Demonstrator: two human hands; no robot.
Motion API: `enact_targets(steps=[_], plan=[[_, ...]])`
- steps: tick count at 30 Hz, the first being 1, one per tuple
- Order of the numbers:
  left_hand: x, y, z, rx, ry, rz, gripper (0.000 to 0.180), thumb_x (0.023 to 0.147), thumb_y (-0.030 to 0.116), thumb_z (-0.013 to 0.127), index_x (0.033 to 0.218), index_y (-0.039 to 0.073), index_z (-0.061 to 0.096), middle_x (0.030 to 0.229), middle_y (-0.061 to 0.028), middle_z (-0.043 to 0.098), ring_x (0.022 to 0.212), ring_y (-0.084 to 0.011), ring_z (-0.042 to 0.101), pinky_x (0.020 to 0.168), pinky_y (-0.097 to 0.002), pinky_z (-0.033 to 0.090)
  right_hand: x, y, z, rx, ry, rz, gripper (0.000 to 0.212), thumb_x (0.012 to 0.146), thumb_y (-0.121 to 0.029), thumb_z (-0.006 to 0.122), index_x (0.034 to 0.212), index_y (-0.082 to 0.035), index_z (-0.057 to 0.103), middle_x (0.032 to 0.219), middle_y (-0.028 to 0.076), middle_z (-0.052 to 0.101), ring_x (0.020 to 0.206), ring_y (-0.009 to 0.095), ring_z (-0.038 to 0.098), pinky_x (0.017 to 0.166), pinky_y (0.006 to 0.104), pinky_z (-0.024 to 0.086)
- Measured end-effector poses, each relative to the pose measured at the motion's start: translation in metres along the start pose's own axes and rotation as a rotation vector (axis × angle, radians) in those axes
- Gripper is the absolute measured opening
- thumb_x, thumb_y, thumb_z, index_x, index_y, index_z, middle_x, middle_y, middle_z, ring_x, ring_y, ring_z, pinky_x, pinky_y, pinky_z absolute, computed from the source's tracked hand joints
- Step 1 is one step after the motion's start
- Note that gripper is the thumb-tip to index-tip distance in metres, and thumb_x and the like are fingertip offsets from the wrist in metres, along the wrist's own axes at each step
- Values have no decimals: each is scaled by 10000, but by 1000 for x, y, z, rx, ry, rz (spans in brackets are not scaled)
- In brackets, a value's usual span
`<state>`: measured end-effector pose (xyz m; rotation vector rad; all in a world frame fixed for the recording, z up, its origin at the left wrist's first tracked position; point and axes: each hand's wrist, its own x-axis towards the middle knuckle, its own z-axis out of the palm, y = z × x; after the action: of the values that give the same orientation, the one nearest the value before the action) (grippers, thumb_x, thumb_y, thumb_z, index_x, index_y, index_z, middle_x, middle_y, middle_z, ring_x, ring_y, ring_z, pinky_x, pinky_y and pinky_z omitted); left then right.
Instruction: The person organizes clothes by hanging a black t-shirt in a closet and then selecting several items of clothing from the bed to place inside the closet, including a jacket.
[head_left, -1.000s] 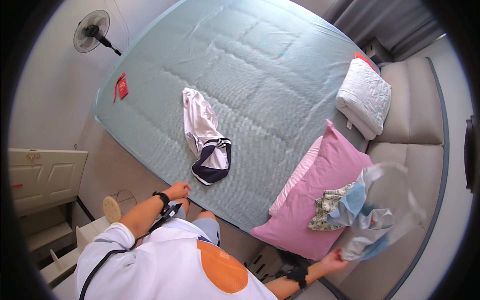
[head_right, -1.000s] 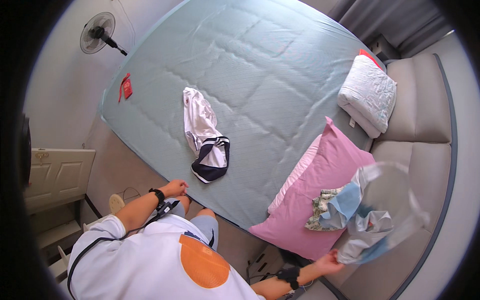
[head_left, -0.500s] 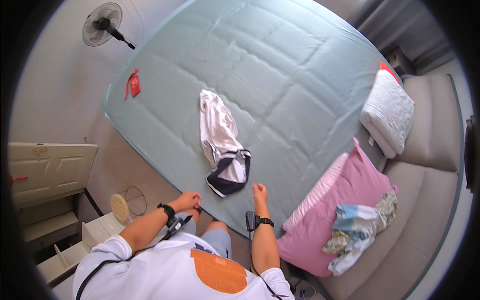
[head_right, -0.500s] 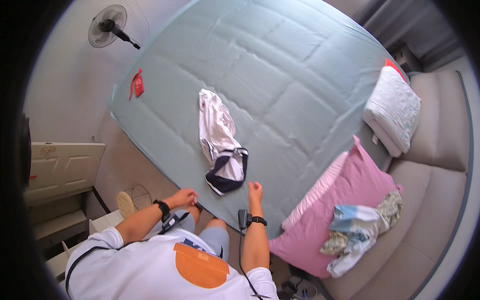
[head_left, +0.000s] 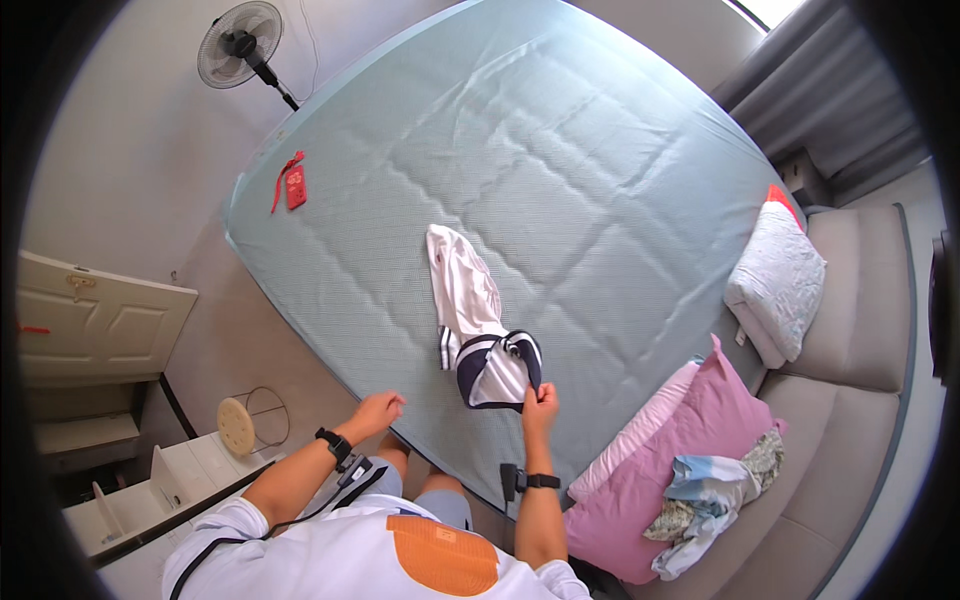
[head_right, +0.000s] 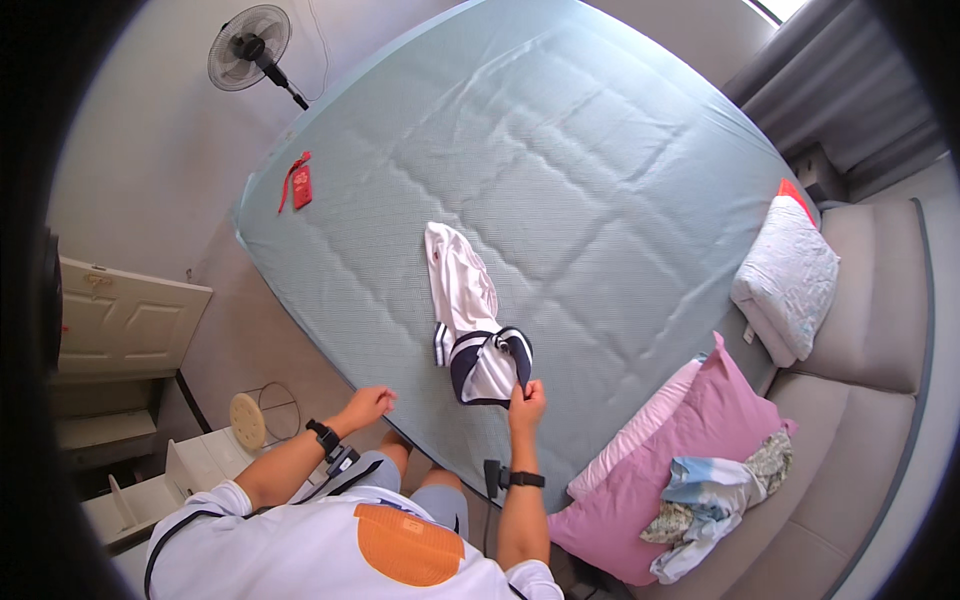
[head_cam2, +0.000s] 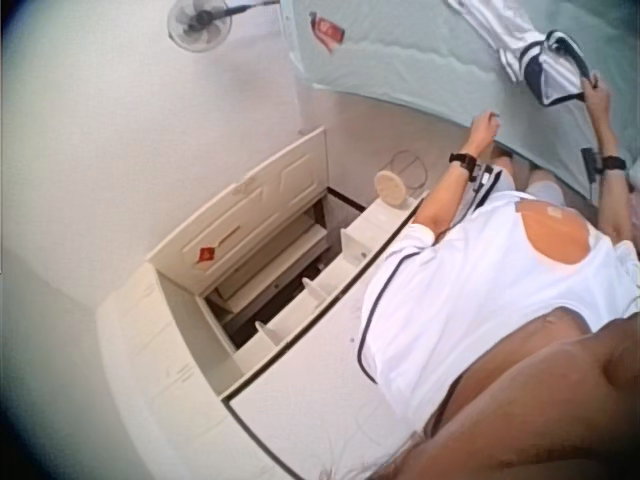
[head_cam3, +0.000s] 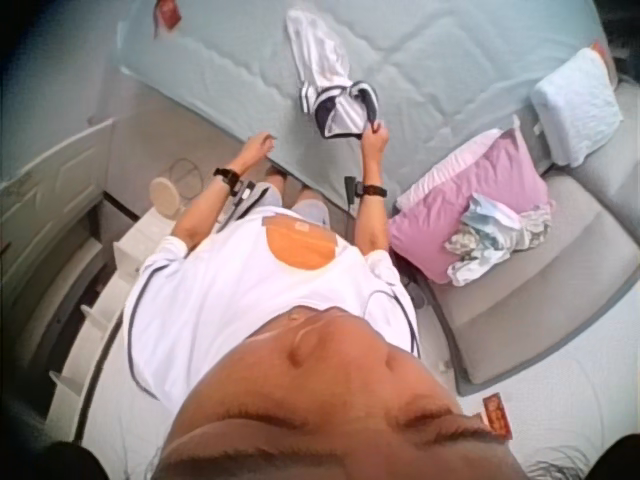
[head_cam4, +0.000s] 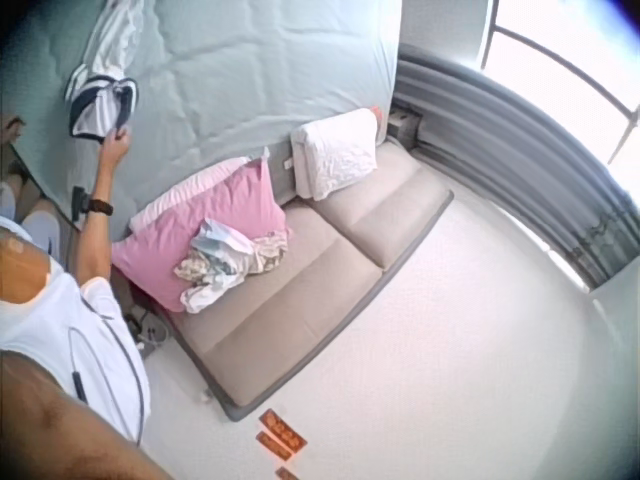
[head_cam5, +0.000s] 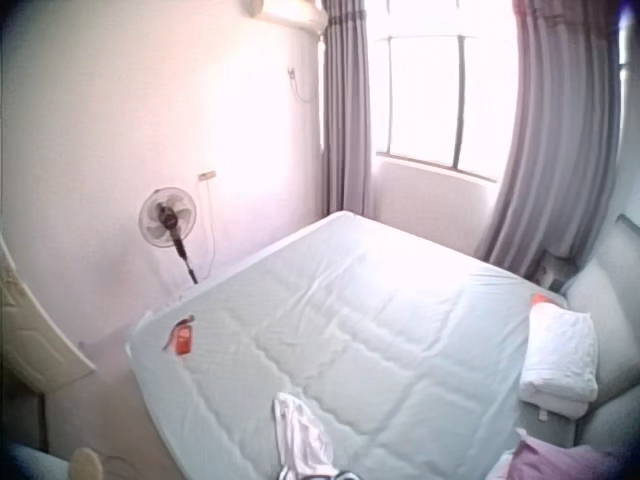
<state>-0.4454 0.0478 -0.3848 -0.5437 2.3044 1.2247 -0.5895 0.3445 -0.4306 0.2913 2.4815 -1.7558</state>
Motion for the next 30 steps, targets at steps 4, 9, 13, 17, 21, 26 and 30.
enact_targets(steps=[4,9,13,17,21,26,30], plan=[[20,69,-5,-22,40,150,201,851,95,442,990,45,577,769,-93,653,713,-225,621,665,-335,487,-25,-132,-95,-193,-14,-171,212,763,-34,581,685,-55,385,547,70,347,503,179,364,491,295,332],[34,154,3,-81,-30,353,214,849,113,459,1038,61,546,816,-108,658,777,-274,632,708,-362,488,-85,-242,-203,-741,123,-733,124,714,45,548,729,-40,459,739,122,559,644,328,541,559,380,433],[10,252,10,-292,-270,660,273,859,69,511,1132,62,523,936,-69,636,793,-169,619,727,-293,494,-142,-313,-263,-750,434,-616,132,707,80,481,753,-26,417,831,156,601,692,285,566,631,317,463],[-53,382,12,-297,-563,1096,444,833,120,610,1253,108,465,1155,-78,555,1007,-174,554,827,-300,472,-184,-363,-298,-546,619,-631,166,727,52,549,771,-38,416,754,104,555,641,174,513,620,261,432],[-129,481,6,-382,-697,1630,775,757,199,716,1390,92,283,1413,-108,313,1305,-264,292,1061,-367,274,-209,-425,-312,-591,672,-543,218,702,-3,654,825,-34,477,712,59,525,624,116,491,600,236,420],[-166,538,34,-58,-1226,1520,500,800,277,689,1199,37,508,1093,-105,599,987,-180,548,877,-298,421,-221,-471,-328,-828,761,-581,220,689,-18,674,842,-34,516,693,42,525,592,113,485,565,235,418],[-192,559,12,-58,-968,1516,221,871,170,593,1034,21,589,854,-69,636,770,-97,541,741,-263,452,-240,-446,-342,-740,825,-466,309,719,-50,671,971,-34,492,796,47,539,668,127,515,623,239,430]])
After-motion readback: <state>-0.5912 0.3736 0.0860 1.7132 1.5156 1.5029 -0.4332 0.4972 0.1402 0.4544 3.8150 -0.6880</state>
